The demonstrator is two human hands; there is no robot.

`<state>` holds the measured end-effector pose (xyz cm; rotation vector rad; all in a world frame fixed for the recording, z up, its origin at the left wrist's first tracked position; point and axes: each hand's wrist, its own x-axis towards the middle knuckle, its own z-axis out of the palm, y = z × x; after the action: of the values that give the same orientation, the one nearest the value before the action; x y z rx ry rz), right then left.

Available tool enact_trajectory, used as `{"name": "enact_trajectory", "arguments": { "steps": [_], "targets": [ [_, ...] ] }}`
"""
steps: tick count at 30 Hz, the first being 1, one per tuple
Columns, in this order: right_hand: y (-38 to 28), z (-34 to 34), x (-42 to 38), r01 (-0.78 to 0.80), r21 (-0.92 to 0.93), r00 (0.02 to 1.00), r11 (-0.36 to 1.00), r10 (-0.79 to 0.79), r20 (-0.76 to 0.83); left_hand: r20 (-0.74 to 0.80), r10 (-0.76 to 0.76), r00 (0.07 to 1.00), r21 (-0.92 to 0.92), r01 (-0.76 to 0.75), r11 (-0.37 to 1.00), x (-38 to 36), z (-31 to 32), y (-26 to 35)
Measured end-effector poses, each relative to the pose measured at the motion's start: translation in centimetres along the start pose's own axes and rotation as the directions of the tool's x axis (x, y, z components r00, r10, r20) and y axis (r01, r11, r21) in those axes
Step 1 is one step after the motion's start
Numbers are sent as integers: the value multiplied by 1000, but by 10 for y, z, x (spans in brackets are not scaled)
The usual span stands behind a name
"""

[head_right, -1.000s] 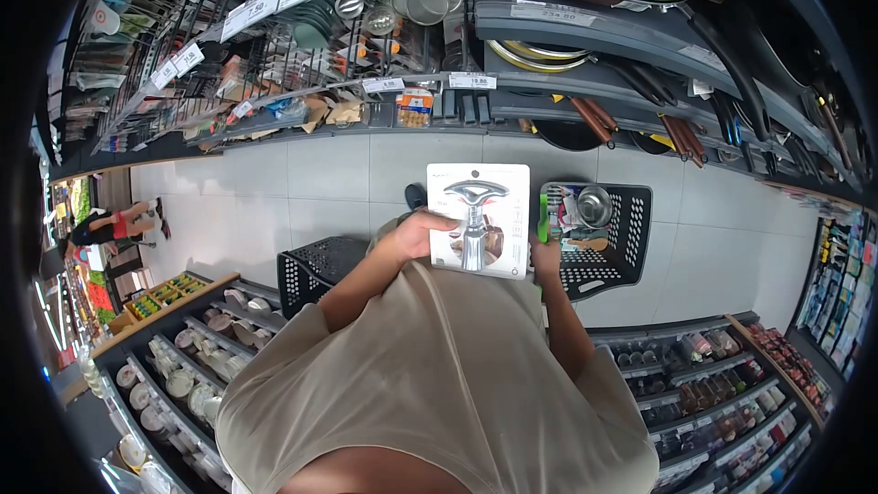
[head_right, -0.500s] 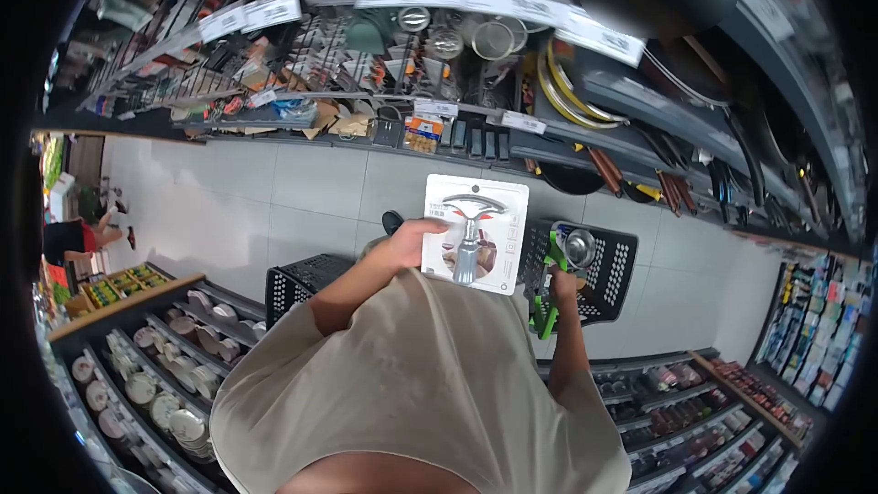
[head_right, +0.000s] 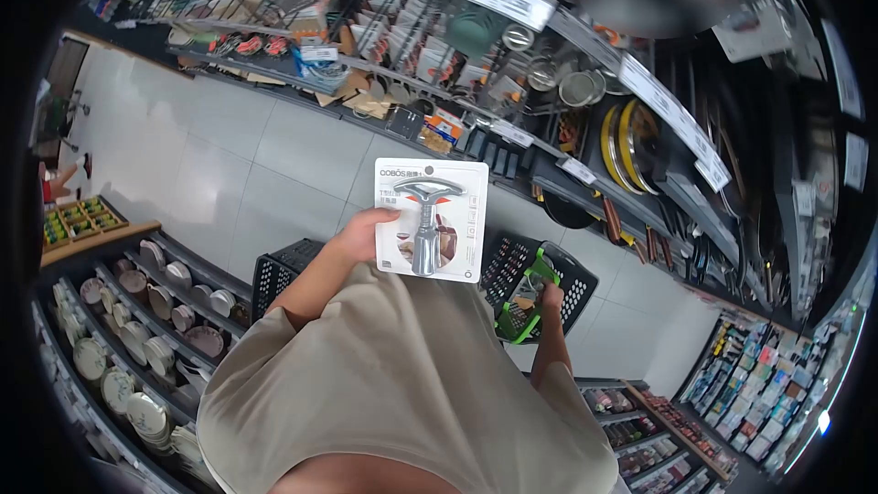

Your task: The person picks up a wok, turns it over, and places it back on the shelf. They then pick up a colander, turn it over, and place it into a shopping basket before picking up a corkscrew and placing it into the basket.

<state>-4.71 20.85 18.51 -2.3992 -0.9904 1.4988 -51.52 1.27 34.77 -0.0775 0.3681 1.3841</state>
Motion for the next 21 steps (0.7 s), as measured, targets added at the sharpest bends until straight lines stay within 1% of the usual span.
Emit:
{"name": "enact_trajectory", "arguments": {
  "steps": [2, 3, 7, 8, 11, 14, 17, 18, 21],
  "targets": [
    [-5, 17, -1, 65, 17, 997, 998, -64, -41, -116, 4, 993, 59, 3, 998, -20, -8, 13],
    [-16, 28, -18, 93, 29, 995, 995, -91, -39, -171, 14, 985, 90, 2, 996, -29, -10, 20],
    [-32, 54, -29, 101, 70, 995, 992, -102, 10, -152, 114, 982, 74, -104, 992, -60, -25, 46],
    [-37, 60, -33, 99, 82, 994, 992, -102, 30, -174, 112, 978, 69, -101, 993, -65, -29, 52],
    [-36, 76, -23, 96, 75, 994, 993, -100, 46, -176, 176, 969, 48, -170, 984, -82, -39, 65],
    [-42, 93, -21, 54, 60, 998, 997, -57, 35, -186, 223, 957, -67, -239, 969, -96, -47, 71],
    [-47, 116, -29, 50, 56, 997, 997, -53, 62, -182, 295, 938, -77, -313, 947, -104, -44, 79],
    [-49, 123, -35, 68, 48, 994, 997, -71, 77, -175, 283, 943, -112, -304, 946, -107, -47, 80],
    [-57, 148, -54, 61, 17, 996, 998, -62, 62, -178, 301, 937, -182, -332, 926, -112, -55, 84]
  ]
}}
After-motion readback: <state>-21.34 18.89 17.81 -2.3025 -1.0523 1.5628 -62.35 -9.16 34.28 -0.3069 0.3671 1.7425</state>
